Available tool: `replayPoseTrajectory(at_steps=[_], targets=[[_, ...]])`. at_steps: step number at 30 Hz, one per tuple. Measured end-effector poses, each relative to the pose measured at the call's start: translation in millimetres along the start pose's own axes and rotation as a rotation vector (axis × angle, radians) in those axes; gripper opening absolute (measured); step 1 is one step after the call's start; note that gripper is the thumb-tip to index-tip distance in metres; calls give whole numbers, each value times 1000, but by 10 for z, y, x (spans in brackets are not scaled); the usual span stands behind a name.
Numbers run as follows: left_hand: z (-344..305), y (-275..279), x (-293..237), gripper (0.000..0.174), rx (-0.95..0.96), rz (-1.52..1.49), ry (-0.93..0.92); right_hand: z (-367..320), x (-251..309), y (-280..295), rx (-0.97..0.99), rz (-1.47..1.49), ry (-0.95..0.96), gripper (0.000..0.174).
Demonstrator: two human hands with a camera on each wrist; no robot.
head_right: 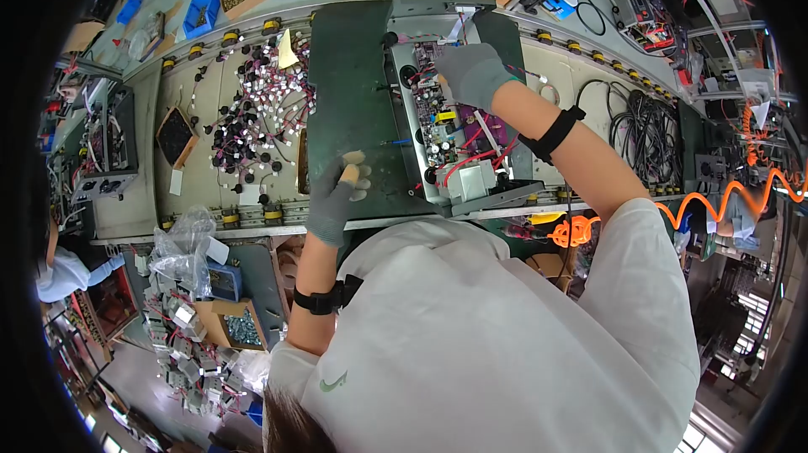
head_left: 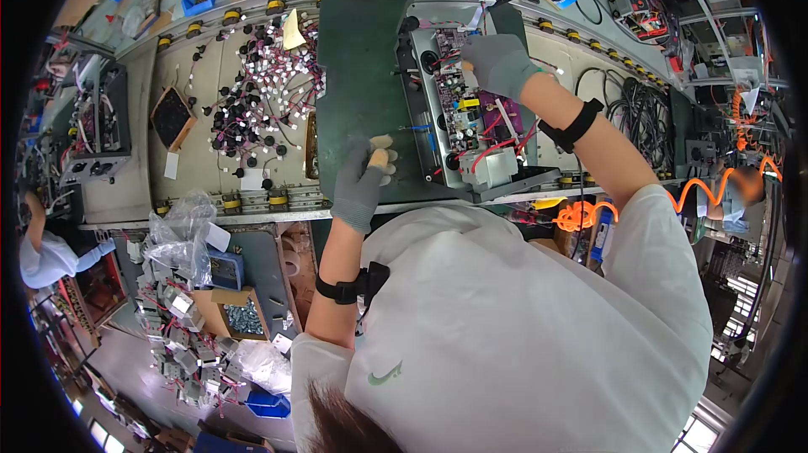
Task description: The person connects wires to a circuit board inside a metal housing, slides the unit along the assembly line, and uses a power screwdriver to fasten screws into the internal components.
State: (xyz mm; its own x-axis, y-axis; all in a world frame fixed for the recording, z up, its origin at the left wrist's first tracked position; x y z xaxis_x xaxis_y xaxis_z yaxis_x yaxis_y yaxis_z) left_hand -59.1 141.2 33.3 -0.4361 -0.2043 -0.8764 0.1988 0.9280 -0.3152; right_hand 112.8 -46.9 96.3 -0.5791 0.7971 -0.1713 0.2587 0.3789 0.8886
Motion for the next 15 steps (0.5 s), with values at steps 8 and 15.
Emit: replayPoseTrajectory(at_steps=[8,15], targets=[[-75,203,171,31,-124,-5,29,64,203,105,101,-95,115,15],[-75,234,219,29,-158,-51,12,220,127,206,208,-53,40,14]])
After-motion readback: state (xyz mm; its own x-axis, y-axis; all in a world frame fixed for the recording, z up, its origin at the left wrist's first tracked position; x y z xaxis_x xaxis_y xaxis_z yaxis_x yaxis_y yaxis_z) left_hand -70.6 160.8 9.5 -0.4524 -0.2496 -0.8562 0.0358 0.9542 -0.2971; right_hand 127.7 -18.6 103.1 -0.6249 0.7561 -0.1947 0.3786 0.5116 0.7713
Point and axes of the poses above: each hand's wrist, its own z-axis towards the middle knuckle, its own y-axis out of the back of the hand, x = y × z, the point moved 9 cm from there along z, towards the middle knuckle, and after that the axes turned 13 degrees about x, right-handed, at the moved point
